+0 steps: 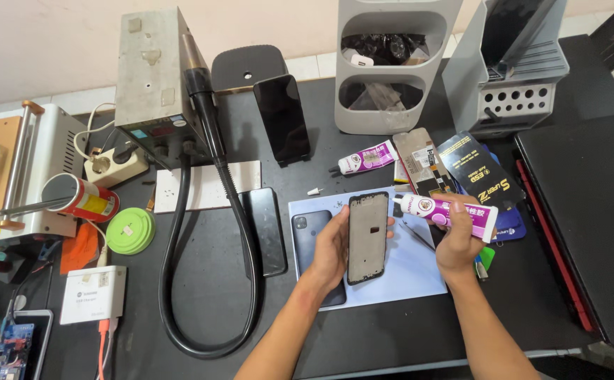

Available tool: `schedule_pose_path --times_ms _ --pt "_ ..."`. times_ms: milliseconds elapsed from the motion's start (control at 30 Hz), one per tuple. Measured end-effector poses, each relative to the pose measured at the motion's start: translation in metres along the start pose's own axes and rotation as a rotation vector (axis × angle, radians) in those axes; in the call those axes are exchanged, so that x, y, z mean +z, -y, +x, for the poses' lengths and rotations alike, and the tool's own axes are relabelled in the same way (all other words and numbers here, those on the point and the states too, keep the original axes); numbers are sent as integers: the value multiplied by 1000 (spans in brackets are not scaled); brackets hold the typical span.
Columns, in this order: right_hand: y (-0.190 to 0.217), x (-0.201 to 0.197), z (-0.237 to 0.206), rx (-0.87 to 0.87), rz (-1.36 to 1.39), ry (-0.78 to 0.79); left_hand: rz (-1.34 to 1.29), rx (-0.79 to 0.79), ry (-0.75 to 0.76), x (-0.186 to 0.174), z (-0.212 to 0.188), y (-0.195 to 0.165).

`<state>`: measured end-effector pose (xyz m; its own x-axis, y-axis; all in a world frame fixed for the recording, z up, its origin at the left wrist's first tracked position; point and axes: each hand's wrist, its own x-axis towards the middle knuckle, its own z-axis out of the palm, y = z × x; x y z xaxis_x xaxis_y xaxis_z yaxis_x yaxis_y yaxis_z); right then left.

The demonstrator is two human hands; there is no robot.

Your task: The person applies adhesive from a tube along the inner frame of a disassembled smartphone back cover. The person holds the phone frame and carefully squeezes a continuous bead of glue around the perimeter.

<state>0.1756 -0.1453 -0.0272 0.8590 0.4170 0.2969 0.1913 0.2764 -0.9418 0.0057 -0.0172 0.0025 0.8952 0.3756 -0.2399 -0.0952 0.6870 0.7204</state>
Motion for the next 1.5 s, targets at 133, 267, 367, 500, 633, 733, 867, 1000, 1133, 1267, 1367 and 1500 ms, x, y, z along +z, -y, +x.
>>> schedule_pose_path --times_ms 133,267,367,500,633,733,867,1000,1133,1267,1367,1500 --pt "4 2 1 -3 -18 0 9 7 4 0 0 -1" --pt "7 3 1 5 -12 2 19 12 -1 0 0 0" --pt "7 4 1 16 -13 2 6 7 1 0 0 0" --pt "8 2 2 10 -17 22 4 11 3 1 0 0" --pt "6 1 2 20 -14 19 39 11 -14 2 0 0" --pt "5 0 2 -7 -10 28 69 12 -24 4 1 0" --pt "4 1 1 -4 28 19 12 16 7 2 1 0" --pt "7 2 1 22 36 8 -11 20 18 1 0 0" --pt "9 3 0 17 -16 6 -10 26 25 0 1 1" --pt "6 3 1 17 -17 9 -28 30 30 -1 2 2" --pt "4 2 0 20 -10 7 -30 32 30 -1 2 2" --pt "1 0 0 8 -14 23 -14 38 28 0 2 2"
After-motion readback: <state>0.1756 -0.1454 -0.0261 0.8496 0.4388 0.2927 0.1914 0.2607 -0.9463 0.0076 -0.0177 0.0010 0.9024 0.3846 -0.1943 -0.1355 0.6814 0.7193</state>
